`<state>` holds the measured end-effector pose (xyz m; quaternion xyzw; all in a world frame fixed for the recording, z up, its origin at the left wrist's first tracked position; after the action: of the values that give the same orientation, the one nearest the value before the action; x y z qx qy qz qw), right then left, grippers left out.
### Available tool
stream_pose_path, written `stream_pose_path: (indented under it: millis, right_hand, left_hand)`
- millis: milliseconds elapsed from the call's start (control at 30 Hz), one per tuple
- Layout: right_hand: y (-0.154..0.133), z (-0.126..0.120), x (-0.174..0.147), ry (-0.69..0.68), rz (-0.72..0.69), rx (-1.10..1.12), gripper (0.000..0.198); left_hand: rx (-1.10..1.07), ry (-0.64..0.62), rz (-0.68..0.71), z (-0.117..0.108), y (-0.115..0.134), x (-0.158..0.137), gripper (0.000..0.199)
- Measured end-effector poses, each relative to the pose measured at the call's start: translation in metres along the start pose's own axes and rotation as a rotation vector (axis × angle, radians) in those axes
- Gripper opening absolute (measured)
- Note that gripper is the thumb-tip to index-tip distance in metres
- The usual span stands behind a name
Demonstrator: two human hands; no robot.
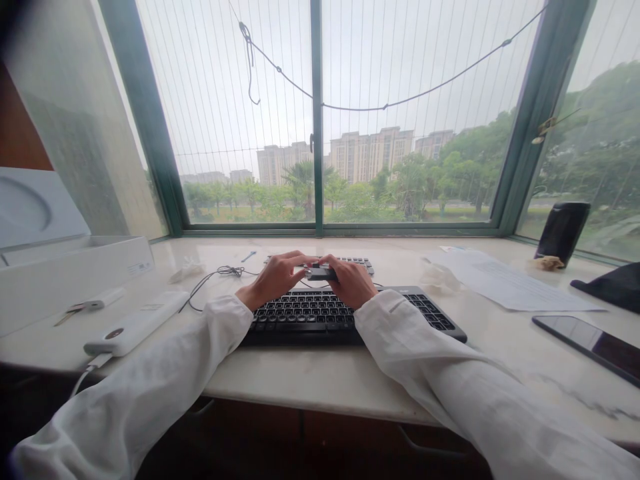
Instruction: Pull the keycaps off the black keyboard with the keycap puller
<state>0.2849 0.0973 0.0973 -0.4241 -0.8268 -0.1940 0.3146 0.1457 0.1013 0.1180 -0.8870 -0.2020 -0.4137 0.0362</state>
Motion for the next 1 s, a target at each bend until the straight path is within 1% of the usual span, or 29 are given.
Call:
stream_pose_path:
  millis: [200, 400, 633, 867, 1000]
  right_hand:
    - [0.003, 0.001, -0.001, 0.003, 0.002, -0.011, 0.038]
    - [0.003, 0.0, -0.001, -0.002, 0.01, -0.005, 0.038]
    - [0.002, -0.001, -0.001, -0.013, 0.002, 0.06, 0.046]
    - [0.0, 0.002, -0.002, -0.065, -0.008, 0.068, 0.035]
    - [0.007, 0.001, -0.001, -0.105, 0.031, 0.016, 0.033]
  left_hand:
    - [0.007, 0.039, -0.034, -0.003, 0.001, 0.001, 0.015]
    - [0.012, 0.035, -0.023, -0.003, 0.001, 0.0, 0.015]
    - [0.0, 0.018, -0.024, -0.005, 0.002, 0.0, 0.013]
    - [0.012, -0.099, -0.006, 0.003, 0.001, -0.001, 0.017]
    - [0.049, -0.07, -0.066, 0.004, -0.014, -0.003, 0.012]
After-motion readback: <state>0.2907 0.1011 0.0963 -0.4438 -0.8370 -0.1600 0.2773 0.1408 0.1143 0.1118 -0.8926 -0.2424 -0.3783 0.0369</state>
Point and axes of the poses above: each hand's wrist, its own x-axis towards the middle knuckle, its own z-axis out of the palm, y = z × x, the point moved 7 cm from there along x, towards the middle knuckle, and after that the axes turned 6 degrees about -x, right-handed, at the moved point
